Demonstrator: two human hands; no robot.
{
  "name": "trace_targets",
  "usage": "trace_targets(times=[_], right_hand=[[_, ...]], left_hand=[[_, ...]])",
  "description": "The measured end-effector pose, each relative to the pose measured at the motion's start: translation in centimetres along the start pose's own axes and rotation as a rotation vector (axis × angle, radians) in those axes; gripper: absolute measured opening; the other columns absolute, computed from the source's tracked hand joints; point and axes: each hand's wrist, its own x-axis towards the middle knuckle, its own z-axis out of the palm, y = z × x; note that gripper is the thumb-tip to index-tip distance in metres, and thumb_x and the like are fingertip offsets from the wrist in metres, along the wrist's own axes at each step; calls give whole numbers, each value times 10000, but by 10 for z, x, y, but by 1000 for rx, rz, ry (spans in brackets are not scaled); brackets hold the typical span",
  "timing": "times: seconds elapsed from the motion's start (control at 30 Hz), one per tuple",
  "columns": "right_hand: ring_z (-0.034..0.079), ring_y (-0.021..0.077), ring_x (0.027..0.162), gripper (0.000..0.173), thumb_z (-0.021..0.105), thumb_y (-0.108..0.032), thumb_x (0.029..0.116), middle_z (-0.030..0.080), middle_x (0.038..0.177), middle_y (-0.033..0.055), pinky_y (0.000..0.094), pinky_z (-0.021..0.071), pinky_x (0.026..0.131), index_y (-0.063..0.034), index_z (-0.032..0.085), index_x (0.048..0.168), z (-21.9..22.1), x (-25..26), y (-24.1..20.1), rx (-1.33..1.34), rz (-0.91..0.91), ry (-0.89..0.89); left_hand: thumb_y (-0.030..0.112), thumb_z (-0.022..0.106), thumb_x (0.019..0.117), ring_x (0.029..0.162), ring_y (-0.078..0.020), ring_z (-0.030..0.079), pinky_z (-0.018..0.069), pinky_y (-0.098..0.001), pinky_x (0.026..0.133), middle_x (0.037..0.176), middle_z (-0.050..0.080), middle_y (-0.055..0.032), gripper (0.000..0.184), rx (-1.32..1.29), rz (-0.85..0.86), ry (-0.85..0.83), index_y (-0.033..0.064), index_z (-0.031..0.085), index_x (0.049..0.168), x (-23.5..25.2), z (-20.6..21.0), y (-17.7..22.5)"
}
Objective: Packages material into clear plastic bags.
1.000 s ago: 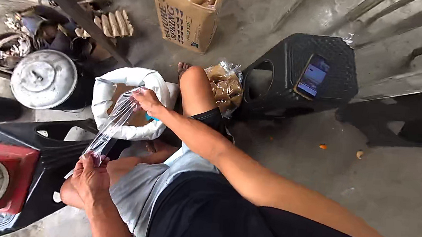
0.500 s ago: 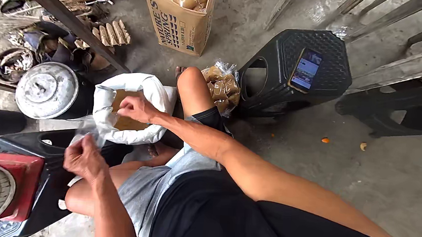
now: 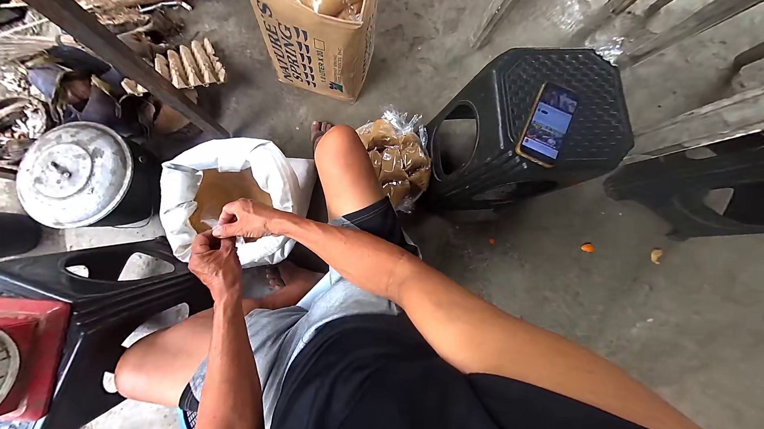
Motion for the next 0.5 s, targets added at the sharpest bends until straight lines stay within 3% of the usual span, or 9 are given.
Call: trace_targets(times=[0.17, 0.3, 0.4, 0.5], right_hand=[[695, 309, 912, 221, 620, -134, 1028, 715, 979, 213, 496, 559, 855, 52, 728, 1078, 1, 10, 7, -40, -79, 49], [695, 302, 876, 213, 601, -109, 1032, 714, 954, 218, 482, 559, 833, 66, 719, 1061, 0, 10, 10, -10, -115, 137], [712, 278, 954, 198, 624, -72, 999, 735, 1015, 212, 461, 567, 919, 69, 732, 1087, 3, 8, 10, 20, -195, 223], [718, 225, 859, 233, 610, -104, 1011, 722, 1027, 184, 412, 616, 819, 56, 682, 1164, 1, 6, 2, 99, -153, 202]], left_hand=[[81, 701, 951, 724, -90, 686, 607, -284, 706, 864, 704, -65, 201, -153, 13, -137, -61, 645, 1082, -3, -3, -6], [104, 645, 1001, 712, -102, 689, 629, -315, 711, 868, 680, -39, 175, -334, -61, -113, -44, 629, 1094, -3, -5, -3], [183, 611, 1037, 806, -127, 685, 620, -374, 759, 985, 692, -50, 235, -407, -76, -116, 7, 642, 1189, -8, -12, -3], [168, 588, 1048, 826, -184, 713, 633, -398, 738, 989, 716, -93, 245, -514, -123, -93, -6, 648, 1209, -5, -15, 0]])
